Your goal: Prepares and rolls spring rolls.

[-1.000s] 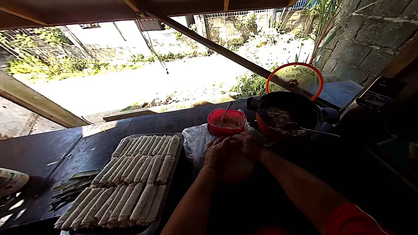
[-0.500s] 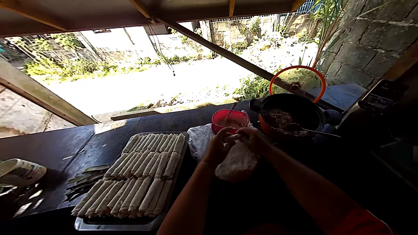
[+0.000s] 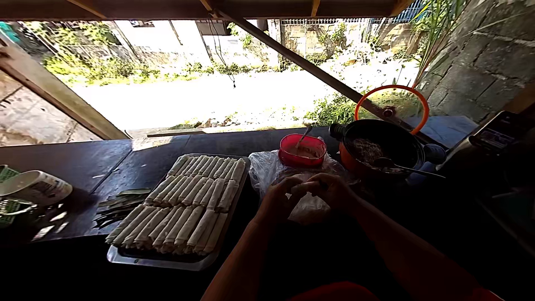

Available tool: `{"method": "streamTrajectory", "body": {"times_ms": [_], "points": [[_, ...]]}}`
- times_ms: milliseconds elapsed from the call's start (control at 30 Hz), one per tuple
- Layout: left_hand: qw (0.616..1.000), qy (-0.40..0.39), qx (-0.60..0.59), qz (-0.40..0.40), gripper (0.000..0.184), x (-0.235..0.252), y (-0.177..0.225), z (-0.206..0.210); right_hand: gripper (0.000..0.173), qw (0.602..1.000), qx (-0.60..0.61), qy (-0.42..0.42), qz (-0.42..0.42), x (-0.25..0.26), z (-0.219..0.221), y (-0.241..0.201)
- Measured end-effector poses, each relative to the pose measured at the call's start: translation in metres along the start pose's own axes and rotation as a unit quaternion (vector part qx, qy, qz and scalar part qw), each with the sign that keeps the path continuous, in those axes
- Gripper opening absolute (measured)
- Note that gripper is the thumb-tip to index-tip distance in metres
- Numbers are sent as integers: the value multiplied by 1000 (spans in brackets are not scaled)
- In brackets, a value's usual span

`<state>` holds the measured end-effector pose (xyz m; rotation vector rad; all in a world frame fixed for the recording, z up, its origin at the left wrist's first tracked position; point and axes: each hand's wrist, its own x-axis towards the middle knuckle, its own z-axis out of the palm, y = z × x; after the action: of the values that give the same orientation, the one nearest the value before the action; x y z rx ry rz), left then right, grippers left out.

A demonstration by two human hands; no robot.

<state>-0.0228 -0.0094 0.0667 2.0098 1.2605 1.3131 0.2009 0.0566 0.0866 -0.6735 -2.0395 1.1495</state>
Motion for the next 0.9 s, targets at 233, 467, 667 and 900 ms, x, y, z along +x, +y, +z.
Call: {"method": "streamTrajectory", "body": {"times_ms": [233,467,667,900], "points": [[993,50,-99,-44,44,-24,7,8,23,999,36,-4,27,-15,16,-5],[978,119,-162,-58,55,-37,20,20,20,998,53,-3,35,-27,24,-8],[958,152,-226,-91,51,-44,23,27,37,998,62,-21,-10,-30,25,-10],[924,165,-301,-167,47,-49,30,29,36,987,-131,-17,-92,-33,27,-5]]}}
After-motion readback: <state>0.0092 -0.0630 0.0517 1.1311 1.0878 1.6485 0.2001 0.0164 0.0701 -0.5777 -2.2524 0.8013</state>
